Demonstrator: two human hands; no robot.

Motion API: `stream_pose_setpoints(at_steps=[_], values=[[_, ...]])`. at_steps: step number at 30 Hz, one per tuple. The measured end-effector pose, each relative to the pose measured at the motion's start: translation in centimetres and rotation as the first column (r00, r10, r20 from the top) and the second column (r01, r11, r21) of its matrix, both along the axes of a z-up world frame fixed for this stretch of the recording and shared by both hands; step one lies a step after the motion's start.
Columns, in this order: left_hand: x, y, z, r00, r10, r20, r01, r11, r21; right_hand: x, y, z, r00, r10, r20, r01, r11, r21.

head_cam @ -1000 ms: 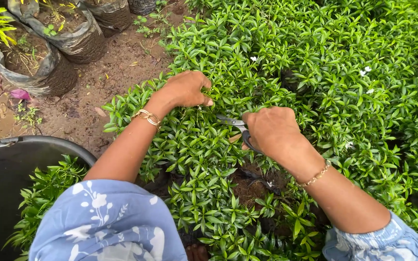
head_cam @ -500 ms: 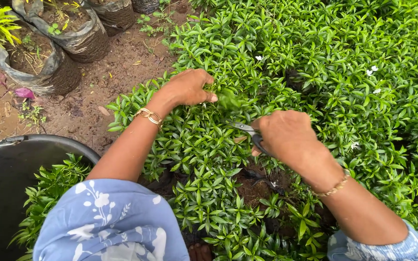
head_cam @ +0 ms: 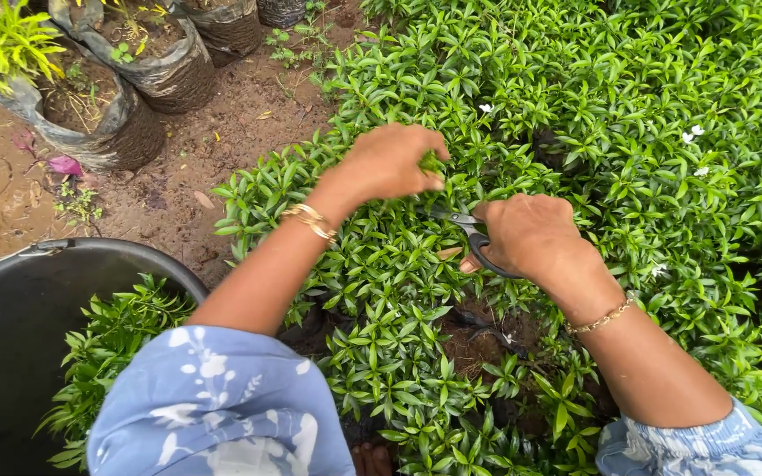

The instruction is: Pruning the tops of small nursery plants using scissors and collecting the clippings in a bucket

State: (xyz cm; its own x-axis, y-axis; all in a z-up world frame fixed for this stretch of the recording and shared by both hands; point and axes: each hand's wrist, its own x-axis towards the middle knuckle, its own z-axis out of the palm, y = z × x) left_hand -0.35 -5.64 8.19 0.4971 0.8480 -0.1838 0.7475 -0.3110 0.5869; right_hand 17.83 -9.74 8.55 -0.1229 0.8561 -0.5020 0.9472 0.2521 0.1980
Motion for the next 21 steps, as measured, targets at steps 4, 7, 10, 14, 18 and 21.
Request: stream_pose_setpoints(at_steps=[4,7,10,14,18,21], values=[[1.9,2.0,-5.8,0.992,-0.028,-0.126,0.044,0.991,0.123,-0.4,-0.4,0.6,1.000,-0.016,-0.023,0.016,1.000,0.008],[2.2,2.9,-7.5,0.987,-0.024,-0.159,0.048,0.988,0.146,-0.5,-1.0,1.5,0.999,0.001,-0.041,0.000,1.000,0.029],[1.4,2.7,-6.7,0.995,-0.005,-0.098,0.013,0.997,0.080,-0.4,-1.5,1.9,0.999,0.011,-0.042,-0.011,1.000,0.013],[0.7,3.4,-7.6,0.996,0.081,0.026,-0.080,0.995,-0.053,-0.3,-1.9,1.5,0.997,0.066,-0.050,-0.063,0.996,0.068],[0.5,1.2,-5.3,0.981,0.162,0.102,-0.150,0.982,-0.115,-0.2,-2.9,3.6,0.995,0.075,-0.060,-0.072,0.996,0.046],[-0.2,3.3,-6.3,0.908,0.246,0.340,-0.181,0.960,-0.212,0.0,-3.7,5.9,0.997,-0.002,-0.075,0.004,1.000,0.030]])
